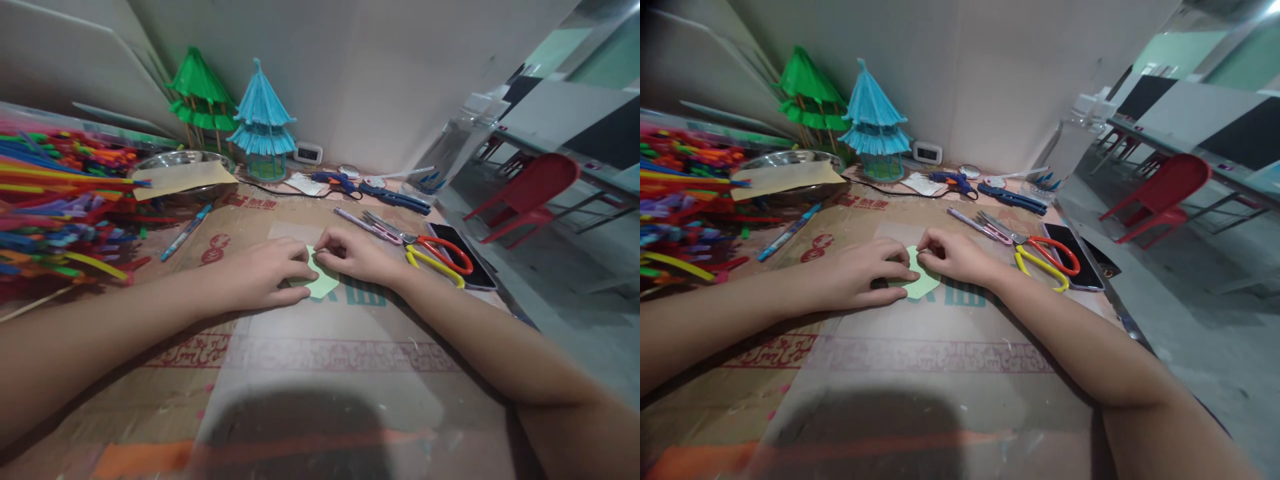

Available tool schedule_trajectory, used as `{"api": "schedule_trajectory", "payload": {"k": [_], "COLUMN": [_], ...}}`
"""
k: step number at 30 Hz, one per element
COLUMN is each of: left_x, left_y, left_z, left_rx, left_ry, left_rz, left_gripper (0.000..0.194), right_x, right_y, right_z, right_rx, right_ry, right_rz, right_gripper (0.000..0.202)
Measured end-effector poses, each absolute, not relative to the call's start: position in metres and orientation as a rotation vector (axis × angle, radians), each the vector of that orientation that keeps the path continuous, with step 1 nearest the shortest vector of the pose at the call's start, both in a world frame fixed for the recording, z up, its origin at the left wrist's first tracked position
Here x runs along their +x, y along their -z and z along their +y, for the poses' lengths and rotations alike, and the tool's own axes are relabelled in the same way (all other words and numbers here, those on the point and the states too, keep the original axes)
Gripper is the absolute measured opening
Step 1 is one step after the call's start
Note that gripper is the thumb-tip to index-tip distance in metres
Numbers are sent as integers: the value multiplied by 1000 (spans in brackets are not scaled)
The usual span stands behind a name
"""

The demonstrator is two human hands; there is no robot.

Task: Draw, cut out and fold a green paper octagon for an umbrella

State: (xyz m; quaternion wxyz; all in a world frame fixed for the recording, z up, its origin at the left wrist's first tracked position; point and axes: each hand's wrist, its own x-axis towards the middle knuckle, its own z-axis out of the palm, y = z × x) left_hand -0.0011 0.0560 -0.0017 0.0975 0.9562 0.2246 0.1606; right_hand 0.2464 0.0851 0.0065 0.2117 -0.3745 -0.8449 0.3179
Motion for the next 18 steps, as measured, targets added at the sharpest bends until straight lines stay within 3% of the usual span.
{"api": "schedule_trajectory", "payload": {"k": [4, 10, 18], "left_x": [-1, -1, -1], "left_y": [0, 1, -1], "left_z": [56, 57, 56], "left_rx": [2821, 2793, 2800], "left_ry": [-468, -490, -462], "left_rz": [675, 673, 689], "left_gripper": [30, 27, 28], "right_x": [246, 250, 250], "right_y": [-5, -6, -20], "right_z": [86, 78, 78], "right_rx": [-1075, -1014, -1056], "right_ry": [-747, -977, -859], "right_rz": [-2300, -2248, -2469], "right_gripper": [8, 13, 10]}}
